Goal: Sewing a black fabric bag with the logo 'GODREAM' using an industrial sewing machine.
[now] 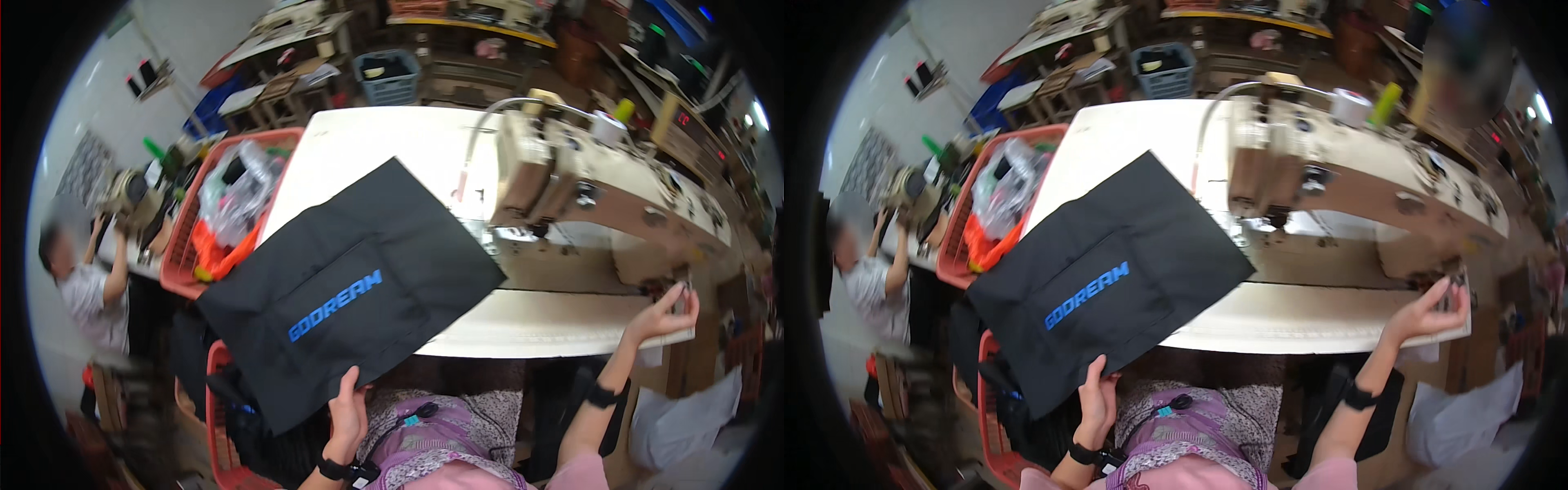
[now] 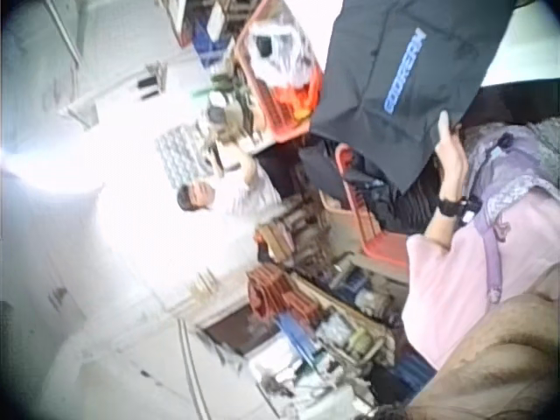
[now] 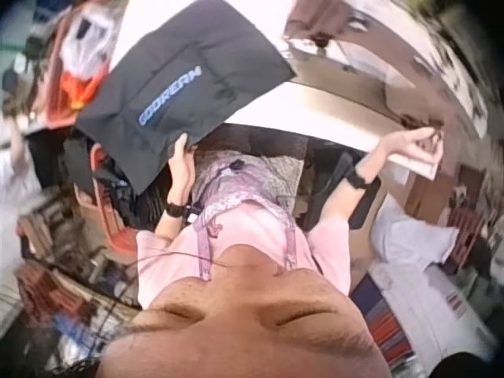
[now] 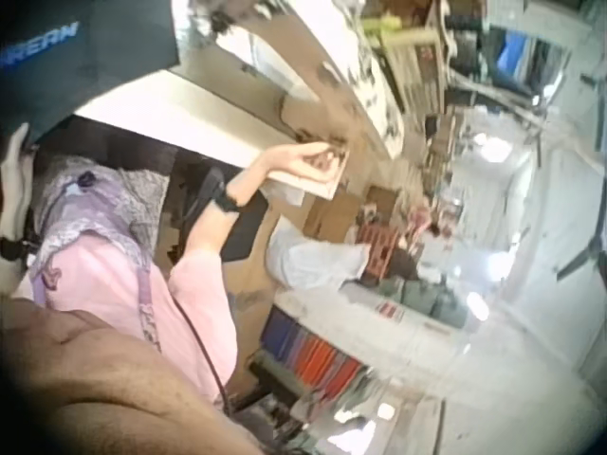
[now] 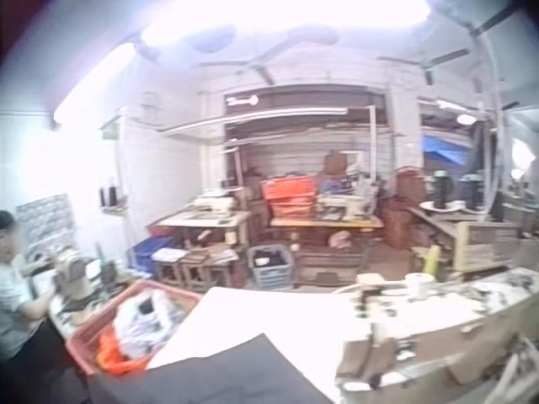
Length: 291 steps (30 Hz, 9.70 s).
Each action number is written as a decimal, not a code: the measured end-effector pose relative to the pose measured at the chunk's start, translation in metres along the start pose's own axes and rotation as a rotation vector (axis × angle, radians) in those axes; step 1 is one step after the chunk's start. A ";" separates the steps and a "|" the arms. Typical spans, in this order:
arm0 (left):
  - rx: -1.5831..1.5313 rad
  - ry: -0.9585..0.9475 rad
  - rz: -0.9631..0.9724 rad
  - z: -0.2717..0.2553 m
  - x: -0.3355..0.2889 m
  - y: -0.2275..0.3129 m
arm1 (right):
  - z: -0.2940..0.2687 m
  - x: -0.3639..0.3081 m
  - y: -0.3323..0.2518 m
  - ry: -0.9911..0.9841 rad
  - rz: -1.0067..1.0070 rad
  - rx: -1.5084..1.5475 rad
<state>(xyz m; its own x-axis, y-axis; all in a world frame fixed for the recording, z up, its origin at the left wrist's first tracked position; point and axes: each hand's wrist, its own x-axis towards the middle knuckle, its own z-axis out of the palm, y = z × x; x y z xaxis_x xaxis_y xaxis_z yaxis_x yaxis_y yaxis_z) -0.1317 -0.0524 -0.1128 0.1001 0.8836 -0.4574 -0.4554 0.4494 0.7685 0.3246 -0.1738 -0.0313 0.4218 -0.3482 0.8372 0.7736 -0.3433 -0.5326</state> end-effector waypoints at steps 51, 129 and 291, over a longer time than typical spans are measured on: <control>-0.389 0.173 0.017 -0.043 -0.009 0.035 | 0.019 -0.190 -0.213 -1.436 -0.290 0.259; 1.300 -0.652 0.867 0.085 0.065 0.102 | 0.018 -0.194 -0.235 -1.511 -0.442 0.348; 0.759 -2.246 -1.804 0.223 -0.114 -0.247 | -0.456 0.108 -0.079 -1.673 0.509 -0.242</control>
<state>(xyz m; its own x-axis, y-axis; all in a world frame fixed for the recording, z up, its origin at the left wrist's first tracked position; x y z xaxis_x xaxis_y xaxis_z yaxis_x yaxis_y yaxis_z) 0.1666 -0.2348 -0.1513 -0.0308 -0.9978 -0.0589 0.7455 -0.0622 0.6636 0.0936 -0.5825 0.0443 0.6841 0.6789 -0.2664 0.4074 -0.6587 -0.6325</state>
